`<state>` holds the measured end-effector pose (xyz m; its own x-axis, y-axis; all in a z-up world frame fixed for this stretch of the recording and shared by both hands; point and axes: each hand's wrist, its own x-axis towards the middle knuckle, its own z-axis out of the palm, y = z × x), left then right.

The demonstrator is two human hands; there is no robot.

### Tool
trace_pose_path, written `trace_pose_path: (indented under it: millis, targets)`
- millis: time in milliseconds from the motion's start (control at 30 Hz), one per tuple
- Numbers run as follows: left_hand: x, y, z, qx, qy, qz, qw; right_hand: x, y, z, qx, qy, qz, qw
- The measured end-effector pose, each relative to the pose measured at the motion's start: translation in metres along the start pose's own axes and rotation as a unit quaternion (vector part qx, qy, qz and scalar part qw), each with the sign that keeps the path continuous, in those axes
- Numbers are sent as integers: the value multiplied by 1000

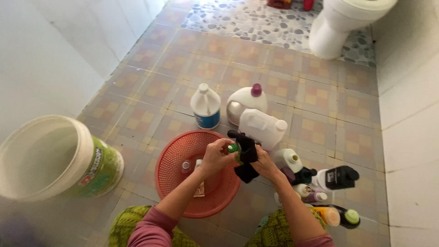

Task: The recorder uses a black cloth to wipe down and clean various toiletry and cleaning product bottles.

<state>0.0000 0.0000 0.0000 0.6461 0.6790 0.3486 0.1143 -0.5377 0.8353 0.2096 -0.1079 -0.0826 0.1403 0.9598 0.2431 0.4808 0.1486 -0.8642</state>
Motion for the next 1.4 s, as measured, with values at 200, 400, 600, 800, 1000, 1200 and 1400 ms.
trace_pose_path:
  millis: [200, 400, 600, 800, 1000, 1200, 1400]
  targets:
    - [-8, 8, -26, -161, -7, -84, 983, 17, -3, 26, 179, -88, 105, 974]
    - [-43, -88, 14, -259, 121, -151, 946, 7, 6, 100, 326, -90, 230, 912]
    - [-81, -102, 77, -505, 258, -208, 797, 16, 8, 105, 290, -13, 287, 913]
    - [-94, -41, 79, -573, 208, -339, 716, 26, -18, 96, 253, -15, 285, 924]
    - [-62, -99, 61, -547, 170, -360, 736, 17, -62, 106, 23, 43, 110, 993]
    - [-58, -151, 66, -671, 57, -316, 668, 1, -71, 115, -199, 21, -89, 976]
    - [-62, -29, 68, -548, 51, -405, 730, 24, -27, 82, -11, 115, 171, 978]
